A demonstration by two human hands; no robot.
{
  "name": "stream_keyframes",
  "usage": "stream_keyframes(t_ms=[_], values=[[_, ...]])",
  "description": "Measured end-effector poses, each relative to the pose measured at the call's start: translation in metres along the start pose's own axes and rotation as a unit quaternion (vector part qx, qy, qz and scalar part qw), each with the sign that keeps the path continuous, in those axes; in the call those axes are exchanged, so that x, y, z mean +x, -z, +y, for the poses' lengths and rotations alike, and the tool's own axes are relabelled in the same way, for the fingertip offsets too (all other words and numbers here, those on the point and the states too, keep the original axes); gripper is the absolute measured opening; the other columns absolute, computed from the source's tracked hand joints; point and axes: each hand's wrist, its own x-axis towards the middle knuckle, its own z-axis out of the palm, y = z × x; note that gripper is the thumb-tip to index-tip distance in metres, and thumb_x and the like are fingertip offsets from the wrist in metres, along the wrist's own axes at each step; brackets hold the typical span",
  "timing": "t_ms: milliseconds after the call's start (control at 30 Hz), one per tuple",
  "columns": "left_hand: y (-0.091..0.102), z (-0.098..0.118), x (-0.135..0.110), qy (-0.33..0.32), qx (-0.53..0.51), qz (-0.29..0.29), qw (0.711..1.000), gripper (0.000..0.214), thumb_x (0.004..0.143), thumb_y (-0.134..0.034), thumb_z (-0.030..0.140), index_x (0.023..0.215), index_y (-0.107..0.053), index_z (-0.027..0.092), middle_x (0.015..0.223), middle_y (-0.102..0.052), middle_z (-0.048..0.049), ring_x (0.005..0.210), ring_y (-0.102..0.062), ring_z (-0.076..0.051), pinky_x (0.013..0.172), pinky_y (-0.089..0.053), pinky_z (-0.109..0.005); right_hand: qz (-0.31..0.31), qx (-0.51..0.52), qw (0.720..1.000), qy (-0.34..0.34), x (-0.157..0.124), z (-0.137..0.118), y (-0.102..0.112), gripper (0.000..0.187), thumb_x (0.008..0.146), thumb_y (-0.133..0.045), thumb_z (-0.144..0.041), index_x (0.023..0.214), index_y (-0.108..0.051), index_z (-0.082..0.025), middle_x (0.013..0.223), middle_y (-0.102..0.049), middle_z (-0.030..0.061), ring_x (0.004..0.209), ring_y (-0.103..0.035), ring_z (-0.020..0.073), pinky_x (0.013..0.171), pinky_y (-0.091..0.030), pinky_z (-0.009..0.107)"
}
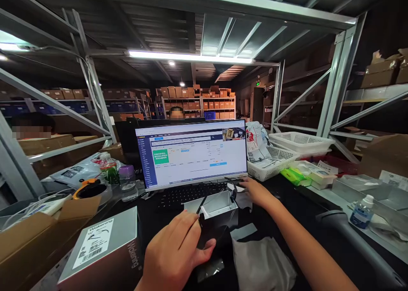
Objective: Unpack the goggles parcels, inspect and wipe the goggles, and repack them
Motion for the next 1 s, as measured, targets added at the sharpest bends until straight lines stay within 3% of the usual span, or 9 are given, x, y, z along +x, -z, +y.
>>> stream_keyframes(t_ms=[167,267,333,433,533,600,700,833,1000], values=[[-0.001,-0.004,-0.005,0.026,0.006,-0.002,1.0,0.01,0.089,-0.068,0.02,0.089,-0.064,0.01,0.086,-0.07,-0.0094,0.082,-0.07,-0.021,0.078,-0.057,-0.03,0.014,0.002,0.999,0.043,-0.022,-0.04,0.038,0.03,0.09,-0.056,-0.012,0.111,-0.075,-0.02,0.112,-0.073,0.0093,0.104,-0.067,0.0261,0.089,-0.05,0.035],[-0.003,-0.006,-0.012,0.187,-0.063,0.014,0.98,0.011,0.088,-0.069,0.024,0.094,-0.066,0.015,0.093,-0.072,-0.0072,0.085,-0.071,-0.02,0.079,-0.06,-0.029,-0.007,0.061,0.991,0.119,-0.05,-0.077,0.051,0.023,0.088,-0.061,-0.012,0.103,-0.076,-0.023,0.1,-0.075,0.0036,0.087,-0.069,0.0193,0.078,-0.052,0.029],[-0.005,-0.007,-0.014,0.375,-0.177,0.023,0.909,0.016,0.09,-0.066,0.033,0.096,-0.068,0.019,0.098,-0.073,-0.006,0.089,-0.072,-0.02,0.079,-0.061,-0.029,0.009,0.115,0.975,0.191,-0.069,-0.104,0.048,0.036,0.087,-0.062,-0.009,0.118,-0.07,-0.025,0.113,-0.072,0.0034,0.085,-0.069,0.0151,0.079,-0.054,0.026],[-0.007,-0.01,-0.011,0.59,-0.341,0.071,0.729,0.031,0.086,-0.068,0.049,0.095,-0.068,0.019,0.107,-0.072,-0.0066,0.094,-0.072,-0.021,0.082,-0.063,-0.033,0.064,0.079,0.948,0.303,-0.092,-0.139,0.028,0.058,0.087,-0.061,-0.007,0.143,-0.05,-0.023,0.136,-0.061,0.0098,0.105,-0.067,0.0189,0.088,-0.055,0.029],[-0.006,-0.012,-0.003,0.672,-0.421,0.121,0.598,0.047,0.076,-0.075,0.059,0.093,-0.068,0.016,0.115,-0.068,-0.009,0.096,-0.072,-0.023,0.086,-0.063,-0.039,0.147,-0.076,0.912,0.376,-0.102,-0.16,0.007,0.053,0.091,-0.057,-0.006,0.143,-0.047,-0.009,0.12,-0.069,0.0162,0.096,-0.068,0.0244,0.073,-0.057,0.034],[-0.005,-0.011,0.0,0.684,-0.452,0.095,0.564,0.056,0.072,-0.076,0.064,0.095,-0.068,0.014,0.119,-0.067,-0.0118,0.097,-0.072,-0.025,0.085,-0.062,-0.041,0.22,-0.142,0.88,0.396,-0.102,-0.163,0.003,0.037,0.094,-0.053,-0.005,0.131,-0.055,-0.004,0.096,-0.073,0.0133,0.077,-0.068,0.0222,0.06,-0.053,0.032],[-0.005,-0.008,-0.002,0.639,-0.513,-0.005,0.573,0.068,0.077,-0.067,0.073,0.113,-0.067,0.015,0.127,-0.064,-0.0163,0.099,-0.072,-0.029,0.083,-0.063,-0.044,0.306,-0.165,0.852,0.391,-0.094,-0.155,0.016,0.022,0.099,-0.048,-0.009,0.116,-0.061,-0.007,0.08,-0.072,0.0088,0.065,-0.066,0.0192,0.054,-0.048,0.031],[-0.009,0.0,-0.012,0.534,-0.569,-0.105,0.617,0.067,0.082,-0.064,0.067,0.132,-0.059,0.023,0.121,-0.068,-0.0152,0.087,-0.074,-0.024,0.073,-0.064,-0.039,0.374,-0.133,0.865,0.307,-0.08,-0.123,0.048,0.019,0.103,-0.043,-0.014,0.113,-0.06,-0.013,0.084,-0.073,0.0086,0.073,-0.069,0.0197,0.063,-0.051,0.029],[-0.014,0.023,-0.013,0.406,-0.514,-0.242,0.715,0.021,0.091,-0.058,0.036,0.101,-0.072,0.025,0.096,-0.073,-0.0062,0.085,-0.072,-0.02,0.07,-0.062,-0.03,0.392,-0.009,0.914,0.1,-0.078,-0.067,0.056,0.022,0.103,-0.038,-0.025,0.113,-0.056,-0.017,0.081,-0.07,0.0068,0.062,-0.065,0.0192,0.062,-0.05,0.031]])
